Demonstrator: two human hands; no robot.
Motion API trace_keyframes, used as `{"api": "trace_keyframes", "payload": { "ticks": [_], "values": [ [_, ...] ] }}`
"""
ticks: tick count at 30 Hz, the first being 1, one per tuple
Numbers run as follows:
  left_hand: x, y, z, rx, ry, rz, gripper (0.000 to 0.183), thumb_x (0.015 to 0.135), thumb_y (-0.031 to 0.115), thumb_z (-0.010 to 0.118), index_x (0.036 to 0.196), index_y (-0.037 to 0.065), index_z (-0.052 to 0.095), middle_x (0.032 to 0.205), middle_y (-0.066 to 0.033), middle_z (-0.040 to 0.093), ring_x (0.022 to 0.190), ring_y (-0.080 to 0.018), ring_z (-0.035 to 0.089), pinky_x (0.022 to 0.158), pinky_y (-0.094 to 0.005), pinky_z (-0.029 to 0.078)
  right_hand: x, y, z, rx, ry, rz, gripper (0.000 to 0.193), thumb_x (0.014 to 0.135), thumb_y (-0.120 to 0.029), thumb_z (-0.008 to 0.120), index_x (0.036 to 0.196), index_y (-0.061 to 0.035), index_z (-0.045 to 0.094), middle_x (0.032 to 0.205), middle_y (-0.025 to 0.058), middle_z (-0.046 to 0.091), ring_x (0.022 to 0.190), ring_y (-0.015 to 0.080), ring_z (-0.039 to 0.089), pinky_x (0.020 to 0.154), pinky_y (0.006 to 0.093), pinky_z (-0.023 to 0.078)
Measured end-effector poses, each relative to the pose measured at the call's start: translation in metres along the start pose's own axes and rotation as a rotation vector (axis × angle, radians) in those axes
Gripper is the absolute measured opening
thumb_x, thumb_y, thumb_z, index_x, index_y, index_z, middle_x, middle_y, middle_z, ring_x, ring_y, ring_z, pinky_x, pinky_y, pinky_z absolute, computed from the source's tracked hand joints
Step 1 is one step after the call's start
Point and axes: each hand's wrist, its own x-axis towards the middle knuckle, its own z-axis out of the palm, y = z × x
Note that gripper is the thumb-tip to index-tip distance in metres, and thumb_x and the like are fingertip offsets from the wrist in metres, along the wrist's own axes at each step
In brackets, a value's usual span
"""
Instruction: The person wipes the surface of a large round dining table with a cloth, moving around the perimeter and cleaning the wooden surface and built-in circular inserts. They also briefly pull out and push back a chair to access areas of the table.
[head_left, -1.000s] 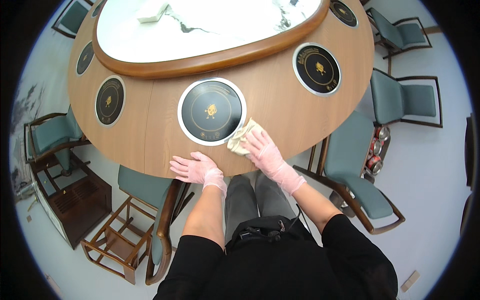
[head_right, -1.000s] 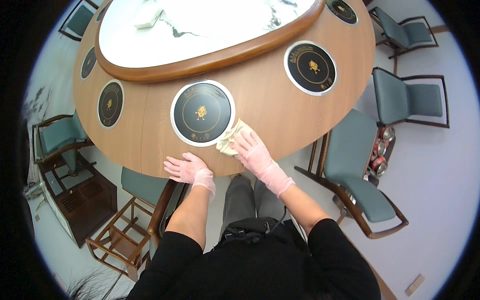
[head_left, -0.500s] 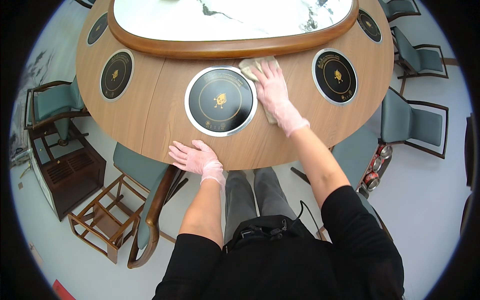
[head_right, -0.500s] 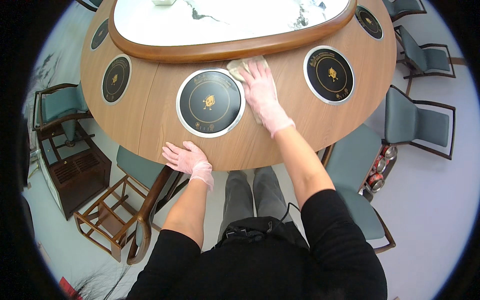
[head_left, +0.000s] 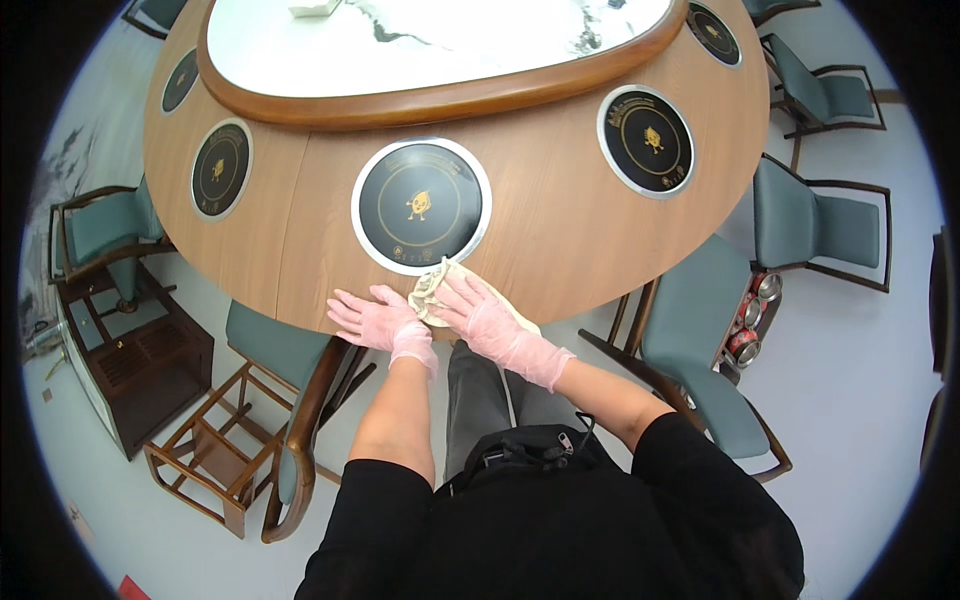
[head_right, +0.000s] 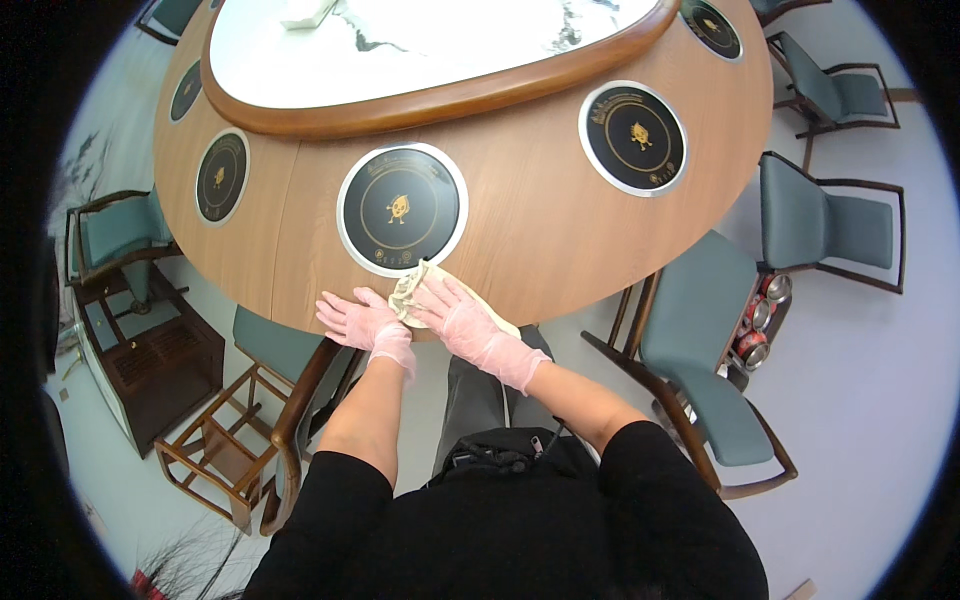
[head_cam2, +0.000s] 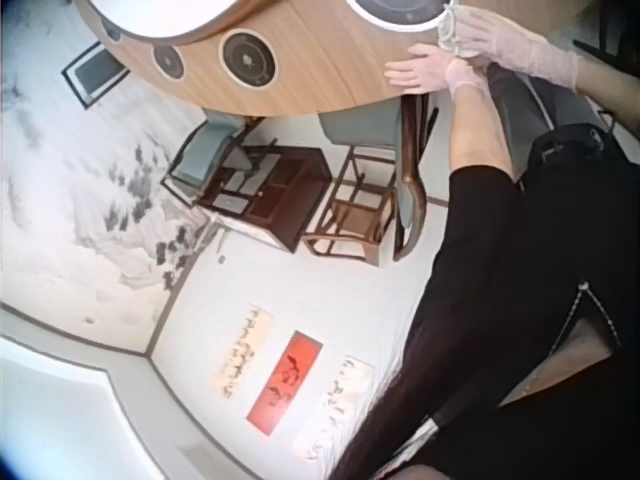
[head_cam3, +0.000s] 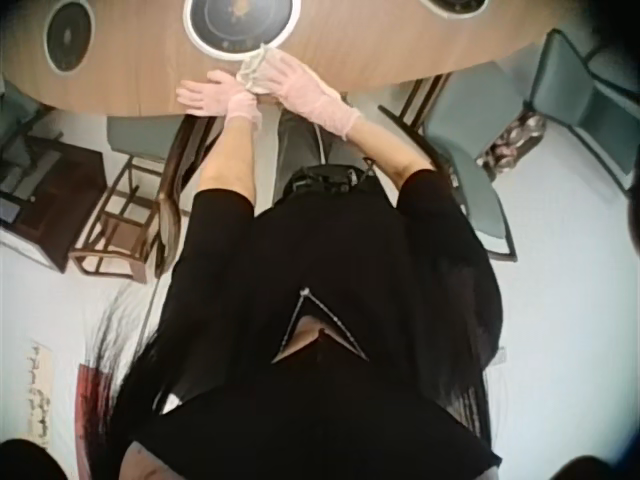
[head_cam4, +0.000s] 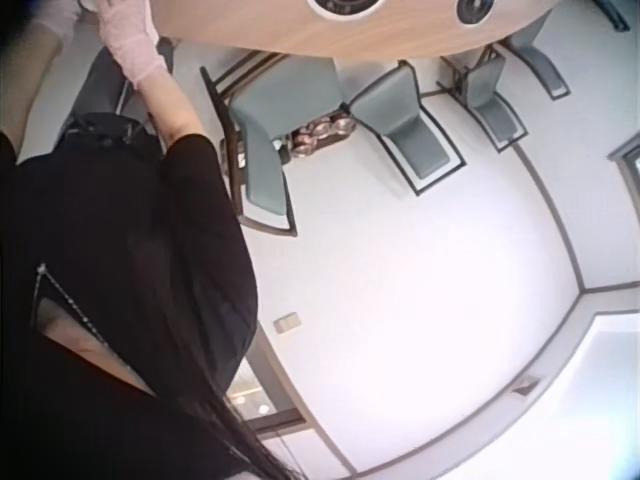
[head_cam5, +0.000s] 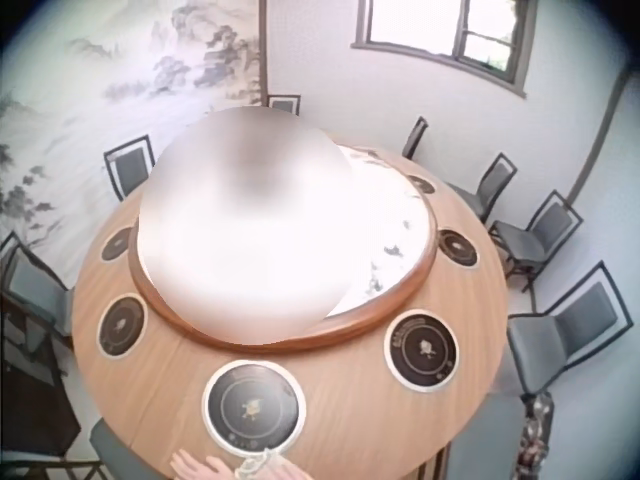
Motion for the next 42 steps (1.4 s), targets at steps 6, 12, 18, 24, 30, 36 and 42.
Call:
{"api": "trace_keyframes", "payload": {
  "ticks": [6,12,18,24,30,36,42],
  "values": [
    [0.003,-0.006,0.005,0.027,0.036,-0.004,0.064,0.097,0.038,0.044,0.151,0.006,0.034,0.157,-0.0148,0.034,0.148,-0.0291,0.027,0.119,-0.0518,0.021,-0.045,0.054,-0.053,-0.100,0.120,0.163,0.048,0.071,-0.008,0.068,0.119,-0.0127,0.064,0.133,0.0125,0.055,0.129,0.0349,0.048,0.114,0.0505,0.035],
    [-0.001,-0.004,0.004,0.038,0.004,-0.003,0.063,0.100,0.042,0.034,0.152,0.007,0.033,0.160,-0.0122,0.030,0.149,-0.0284,0.024,0.120,-0.0506,0.019,-0.092,0.145,-0.105,-0.264,0.170,0.441,0.048,0.082,-0.011,0.066,0.130,-0.0136,0.060,0.146,0.0155,0.048,0.139,0.0407,0.038,0.118,0.0512,0.028],
    [0.000,-0.006,0.008,0.043,0.026,-0.002,0.063,0.100,0.043,0.035,0.152,0.007,0.033,0.159,-0.0123,0.030,0.149,-0.0280,0.024,0.120,-0.0501,0.019,-0.066,0.112,-0.064,-0.351,0.483,0.835,0.058,0.085,-0.015,0.063,0.141,-0.0091,0.052,0.154,0.0190,0.039,0.144,0.0408,0.030,0.121,0.0523,0.019],
    [0.002,-0.009,0.017,0.052,0.078,0.010,0.061,0.099,0.043,0.039,0.151,0.009,0.036,0.157,-0.0115,0.035,0.147,-0.0283,0.028,0.118,-0.0519,0.023,-0.060,0.049,-0.038,-0.132,0.248,0.415,0.048,0.080,-0.015,0.065,0.128,-0.0120,0.060,0.141,0.0164,0.049,0.138,0.0398,0.038,0.119,0.0553,0.025],
    [0.003,-0.008,0.013,0.069,0.077,0.020,0.061,0.100,0.043,0.037,0.150,0.007,0.036,0.157,-0.0119,0.035,0.147,-0.0280,0.029,0.118,-0.0503,0.024,-0.103,0.094,-0.071,-0.053,0.086,0.126,0.049,0.074,-0.010,0.068,0.123,-0.0116,0.062,0.135,0.0154,0.053,0.133,0.0369,0.044,0.116,0.0494,0.032],
    [0.006,-0.013,0.019,0.091,0.089,0.007,0.059,0.100,0.042,0.037,0.150,0.009,0.038,0.156,-0.0097,0.037,0.146,-0.0255,0.030,0.118,-0.0500,0.025,-0.170,0.177,-0.111,-0.283,0.312,0.659,0.053,0.088,-0.015,0.061,0.140,-0.0115,0.053,0.153,0.0163,0.039,0.144,0.0401,0.030,0.121,0.0504,0.019],
    [0.005,-0.011,0.013,0.062,0.088,0.016,0.060,0.100,0.042,0.035,0.150,0.009,0.038,0.156,-0.0108,0.037,0.146,-0.0254,0.030,0.118,-0.0498,0.024,-0.169,0.233,-0.120,-0.285,0.637,1.144,0.057,0.096,-0.024,0.054,0.151,-0.0118,0.040,0.161,0.0195,0.024,0.149,0.0394,0.018,0.122,0.0499,0.014]
  ]
}}
